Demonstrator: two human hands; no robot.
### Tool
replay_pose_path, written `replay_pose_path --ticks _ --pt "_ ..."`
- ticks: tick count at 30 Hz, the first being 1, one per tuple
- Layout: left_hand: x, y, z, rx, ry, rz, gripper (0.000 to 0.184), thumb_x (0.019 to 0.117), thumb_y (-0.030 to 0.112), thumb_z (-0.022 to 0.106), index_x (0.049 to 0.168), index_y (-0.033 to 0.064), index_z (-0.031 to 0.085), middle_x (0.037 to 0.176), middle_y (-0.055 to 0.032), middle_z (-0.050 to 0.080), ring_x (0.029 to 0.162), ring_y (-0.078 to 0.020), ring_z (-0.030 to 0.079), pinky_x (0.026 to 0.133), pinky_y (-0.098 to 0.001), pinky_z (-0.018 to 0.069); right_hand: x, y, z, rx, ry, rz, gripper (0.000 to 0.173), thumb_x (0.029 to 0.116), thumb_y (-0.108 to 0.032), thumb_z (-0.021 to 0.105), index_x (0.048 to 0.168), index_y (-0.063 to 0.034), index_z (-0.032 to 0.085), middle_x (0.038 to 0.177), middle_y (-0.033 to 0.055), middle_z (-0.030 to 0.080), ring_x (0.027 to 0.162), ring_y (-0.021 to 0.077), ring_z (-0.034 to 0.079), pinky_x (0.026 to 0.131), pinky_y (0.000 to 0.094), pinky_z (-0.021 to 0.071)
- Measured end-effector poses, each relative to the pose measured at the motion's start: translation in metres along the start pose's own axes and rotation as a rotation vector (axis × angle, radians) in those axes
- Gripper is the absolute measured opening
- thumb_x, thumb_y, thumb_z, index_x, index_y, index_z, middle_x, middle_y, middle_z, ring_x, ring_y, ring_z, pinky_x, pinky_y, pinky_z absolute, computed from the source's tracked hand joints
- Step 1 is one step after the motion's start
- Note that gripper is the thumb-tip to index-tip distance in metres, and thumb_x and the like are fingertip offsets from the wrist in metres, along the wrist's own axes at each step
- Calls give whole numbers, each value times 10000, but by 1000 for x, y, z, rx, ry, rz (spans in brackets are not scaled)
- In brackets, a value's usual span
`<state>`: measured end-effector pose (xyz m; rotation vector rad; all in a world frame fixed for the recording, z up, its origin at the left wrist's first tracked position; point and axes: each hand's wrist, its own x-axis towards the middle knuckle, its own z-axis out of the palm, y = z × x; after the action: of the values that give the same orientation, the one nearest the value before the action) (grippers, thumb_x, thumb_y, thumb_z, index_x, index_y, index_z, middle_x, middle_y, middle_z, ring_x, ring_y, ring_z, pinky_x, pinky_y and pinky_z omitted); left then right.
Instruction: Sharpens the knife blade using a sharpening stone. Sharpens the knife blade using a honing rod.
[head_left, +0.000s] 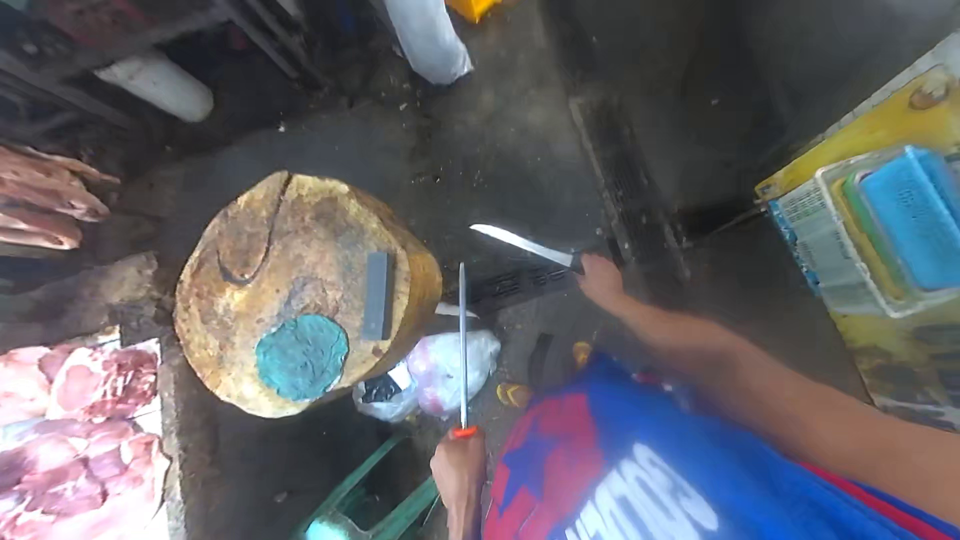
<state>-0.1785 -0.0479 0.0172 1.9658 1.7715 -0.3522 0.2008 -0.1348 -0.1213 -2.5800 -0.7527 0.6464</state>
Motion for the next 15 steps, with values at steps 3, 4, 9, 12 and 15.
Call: replay_pose_path --ticks 3,4,9,12,15 --pt "-4 13 -1 58 -38 17 244 871 319 742 871 77 714 788 -133 699 794 -333 696 707 -590 533 -10 -15 -8 40 81 40 448 974 -384 670 1205 0 656 1211 227 674 1161 403 650 996 602 516" --pt "-6 22 -1 75 -69 43 255 881 319 734 899 64 719 815 -143 706 820 -337 700 733 -590 536 -18 -34 -9 54 93 -62 452 973 -387 680 1208 -3 658 1225 214 670 1186 386 641 1017 579 519" --pt "-6 37 9 63 -103 111 273 870 317 750 951 57 734 837 -138 717 832 -318 701 756 -575 529 -27 -69 -3 11 88 -638 318 857 -190 795 1123 -45 699 1203 174 693 1191 356 645 1037 532 519" --pt "-4 13 8 22 -34 14 230 859 313 754 895 87 727 792 -111 703 795 -301 690 714 -570 522 -15 -13 -4 3 -52 -184 327 964 -240 691 1229 -49 671 1273 181 668 1207 362 643 1004 579 536" --pt "-3 6 5 55 -9 -6 228 856 317 756 847 94 709 764 -103 689 776 -296 685 690 -565 514 -8 9 -9 6 39 87 390 976 -336 652 1228 -38 654 1258 204 665 1176 402 646 963 616 527"
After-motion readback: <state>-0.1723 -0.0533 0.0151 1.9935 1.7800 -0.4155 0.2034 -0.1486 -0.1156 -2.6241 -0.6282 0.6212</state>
